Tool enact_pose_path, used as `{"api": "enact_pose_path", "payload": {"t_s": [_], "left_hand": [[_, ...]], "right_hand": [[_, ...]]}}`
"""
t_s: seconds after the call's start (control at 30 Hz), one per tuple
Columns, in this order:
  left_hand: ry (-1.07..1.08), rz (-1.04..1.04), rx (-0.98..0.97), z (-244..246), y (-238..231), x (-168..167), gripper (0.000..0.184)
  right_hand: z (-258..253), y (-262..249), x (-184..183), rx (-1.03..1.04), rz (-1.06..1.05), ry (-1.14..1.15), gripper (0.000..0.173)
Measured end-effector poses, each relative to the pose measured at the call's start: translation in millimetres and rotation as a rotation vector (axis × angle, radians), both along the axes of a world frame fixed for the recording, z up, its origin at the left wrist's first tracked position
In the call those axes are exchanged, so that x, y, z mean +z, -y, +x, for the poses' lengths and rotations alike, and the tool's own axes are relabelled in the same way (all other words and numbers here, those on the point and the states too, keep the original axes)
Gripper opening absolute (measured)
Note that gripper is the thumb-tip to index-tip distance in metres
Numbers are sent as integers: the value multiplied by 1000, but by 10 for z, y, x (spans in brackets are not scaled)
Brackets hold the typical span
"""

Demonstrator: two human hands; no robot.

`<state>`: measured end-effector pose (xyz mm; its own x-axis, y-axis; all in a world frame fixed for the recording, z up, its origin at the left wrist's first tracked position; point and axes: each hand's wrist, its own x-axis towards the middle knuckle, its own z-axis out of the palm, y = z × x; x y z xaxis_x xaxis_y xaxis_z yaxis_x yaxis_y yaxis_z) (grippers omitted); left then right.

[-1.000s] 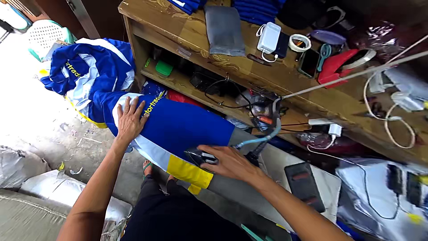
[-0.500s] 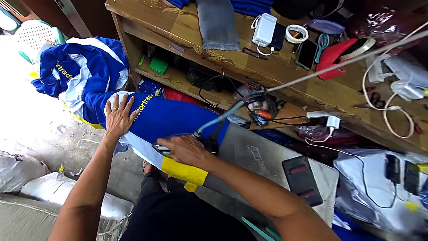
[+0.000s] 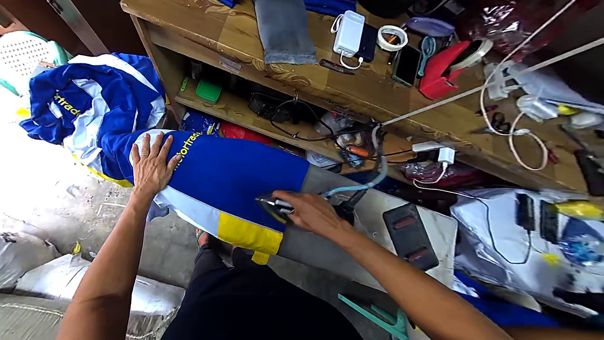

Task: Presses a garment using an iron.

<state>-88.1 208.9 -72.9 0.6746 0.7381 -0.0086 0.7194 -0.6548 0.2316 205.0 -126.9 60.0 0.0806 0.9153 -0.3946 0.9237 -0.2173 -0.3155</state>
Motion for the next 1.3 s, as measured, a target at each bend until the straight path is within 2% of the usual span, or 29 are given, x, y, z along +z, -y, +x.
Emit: {"api": "enact_pose_path", "payload": {"t_s": [0.07,0.13,0.2,0.33,0.5,0.63,0.8,0.87,0.97,1.03,1.13,1.3], "left_hand": [[2,0,1,7,-5,7,72],[-3,2,5,-1,-3,-4,73],[-15,6,10,-8,-14,3,75],[-26,-2,19,-25,1,3,75],[-15,27,31,-12,16,27,70],[-27,34,32,-10,4,12,69],[-8,37,44,-13,-3,-24,66],[14,16,43,1,-25,-29,62],[24,6,48,0,-17,-31,59],[30,17,46,12,-4,-35,58],[24,35,49,15,-3,-53,58],[36,57,23,28,10,-65,61]], "right_hand": [[164,-18,-12,-48,-5,35,54],[194,-97,-50,-2,10,50,52],[102,-216,-64,95,42,23,50],[-203,-292,-5,246,-36,-62,52],[-198,-247,8,208,-32,-55,56],[-462,-640,36,196,-14,-60,55],[-1023,-1415,56,159,39,-94,42],[-1111,-1736,46,102,74,-87,33],[-1018,-2012,40,-19,136,-62,36],[-800,-1991,66,-125,128,-48,42],[-342,-1691,26,-305,101,5,45],[375,-651,-88,-635,72,73,50]]}}
